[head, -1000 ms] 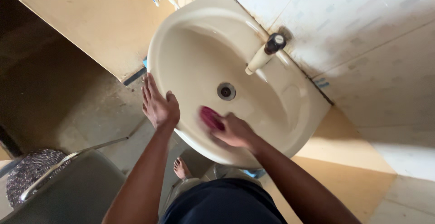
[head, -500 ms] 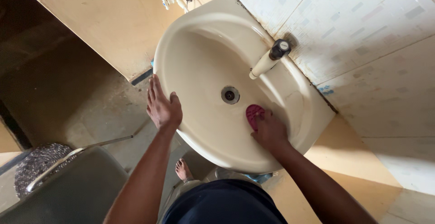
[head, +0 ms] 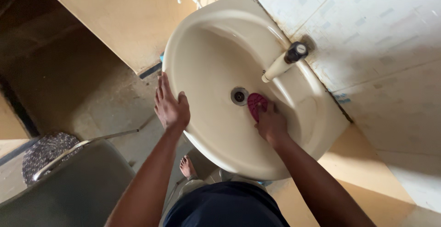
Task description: The person scrubs a white wall-mounted sink using a pink scrubbing brush. They repeatedly wet the brush under the tap and scrub the basin, faucet, and surrounding tiled wall.
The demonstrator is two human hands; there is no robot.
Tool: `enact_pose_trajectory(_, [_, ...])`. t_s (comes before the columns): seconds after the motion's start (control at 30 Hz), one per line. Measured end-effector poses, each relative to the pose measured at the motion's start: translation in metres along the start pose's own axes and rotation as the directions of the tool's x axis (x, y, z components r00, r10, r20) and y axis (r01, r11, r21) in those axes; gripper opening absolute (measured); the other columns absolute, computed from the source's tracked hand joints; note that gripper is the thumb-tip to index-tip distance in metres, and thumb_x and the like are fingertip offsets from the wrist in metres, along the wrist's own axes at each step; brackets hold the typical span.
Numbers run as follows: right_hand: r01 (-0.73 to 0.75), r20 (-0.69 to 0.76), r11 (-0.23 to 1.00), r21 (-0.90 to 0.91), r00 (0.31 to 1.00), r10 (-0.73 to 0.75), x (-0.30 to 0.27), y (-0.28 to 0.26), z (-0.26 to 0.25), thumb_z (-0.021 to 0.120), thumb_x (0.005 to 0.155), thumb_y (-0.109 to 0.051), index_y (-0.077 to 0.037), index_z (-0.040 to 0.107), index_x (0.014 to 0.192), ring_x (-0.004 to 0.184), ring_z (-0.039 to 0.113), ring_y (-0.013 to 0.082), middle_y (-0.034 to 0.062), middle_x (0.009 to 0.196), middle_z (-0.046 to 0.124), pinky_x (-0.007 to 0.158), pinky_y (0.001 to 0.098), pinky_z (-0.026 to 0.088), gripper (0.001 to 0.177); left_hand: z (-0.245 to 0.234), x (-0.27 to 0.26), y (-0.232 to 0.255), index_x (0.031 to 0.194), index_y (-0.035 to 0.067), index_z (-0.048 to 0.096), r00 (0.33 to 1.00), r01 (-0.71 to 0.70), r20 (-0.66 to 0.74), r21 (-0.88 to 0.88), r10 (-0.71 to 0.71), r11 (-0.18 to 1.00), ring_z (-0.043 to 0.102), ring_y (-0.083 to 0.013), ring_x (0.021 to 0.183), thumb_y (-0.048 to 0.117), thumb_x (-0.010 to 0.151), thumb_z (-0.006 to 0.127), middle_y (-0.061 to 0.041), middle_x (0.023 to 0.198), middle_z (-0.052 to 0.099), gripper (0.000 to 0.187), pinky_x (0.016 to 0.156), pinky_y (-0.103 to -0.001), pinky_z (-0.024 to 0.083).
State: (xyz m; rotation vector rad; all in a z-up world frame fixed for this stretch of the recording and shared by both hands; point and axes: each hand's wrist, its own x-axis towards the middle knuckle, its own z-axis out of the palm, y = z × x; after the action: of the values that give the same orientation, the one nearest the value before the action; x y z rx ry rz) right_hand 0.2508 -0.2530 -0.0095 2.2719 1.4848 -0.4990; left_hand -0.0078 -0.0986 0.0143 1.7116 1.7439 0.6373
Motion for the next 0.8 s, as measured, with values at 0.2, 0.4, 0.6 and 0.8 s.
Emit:
enact_pose_trajectory(0.2, [0.066,-0.144,0.996,0.061,0.988,-0.057,0.014,-0.006,-0.002,0.083,0.081,-0.035,-0.017,0.046,0.151,0.125,0.057,0.0426,0.0255,0.148,0.040,0.098,0.0473,0.055,0.081,0.001,0.000,0.000,0.164,0.021,0.024,1.000,-0.005,-0.013,-0.018,0.005,1.000,0.033,-0.0364,0.151,0.019,0.091,0.065,-0.010,0.168,0.032,0.083,0.117,-0.058,0.028])
enact_pose_trajectory(0.4, [0.168,-0.288,0.985,0.044,0.946,-0.149,0.047,-0.015,0.004,0.084,0.078,-0.033,-0.015,0.049,0.148,0.121,0.058,0.0444,0.0252,0.144,0.041,0.095,0.0491,0.055,0.080,0.000,0.001,-0.001,0.163,0.020,0.025,1.000,-0.024,-0.015,-0.029,0.024,0.999,0.034,-0.0386,0.149,0.018,0.091,0.063,-0.011,0.168,0.033,0.081,0.117,-0.057,0.029])
enact_pose_trajectory(0.6, [0.193,-0.268,0.972,0.132,0.951,-0.152,0.079,-0.030,-0.008,0.082,0.083,-0.033,-0.014,0.044,0.153,0.123,0.056,0.0453,0.0253,0.146,0.039,0.094,0.0499,0.056,0.082,0.000,0.001,0.001,0.163,0.019,0.025,1.000,-0.019,-0.005,-0.016,0.019,1.000,0.034,-0.0400,0.149,0.017,0.092,0.061,-0.011,0.168,0.032,0.081,0.117,-0.057,0.028])
enact_pose_trajectory(0.8, [0.168,-0.251,0.977,0.134,0.959,-0.131,0.116,-0.061,-0.037,0.073,0.089,-0.042,-0.019,0.034,0.157,0.118,0.059,0.0496,0.0295,0.153,0.027,0.088,0.0491,0.058,0.082,-0.003,0.001,0.003,0.163,0.017,0.024,0.998,-0.055,-0.004,-0.015,0.055,0.998,0.033,-0.0401,0.150,0.015,0.092,0.060,-0.015,0.168,0.030,0.080,0.116,-0.056,0.029])
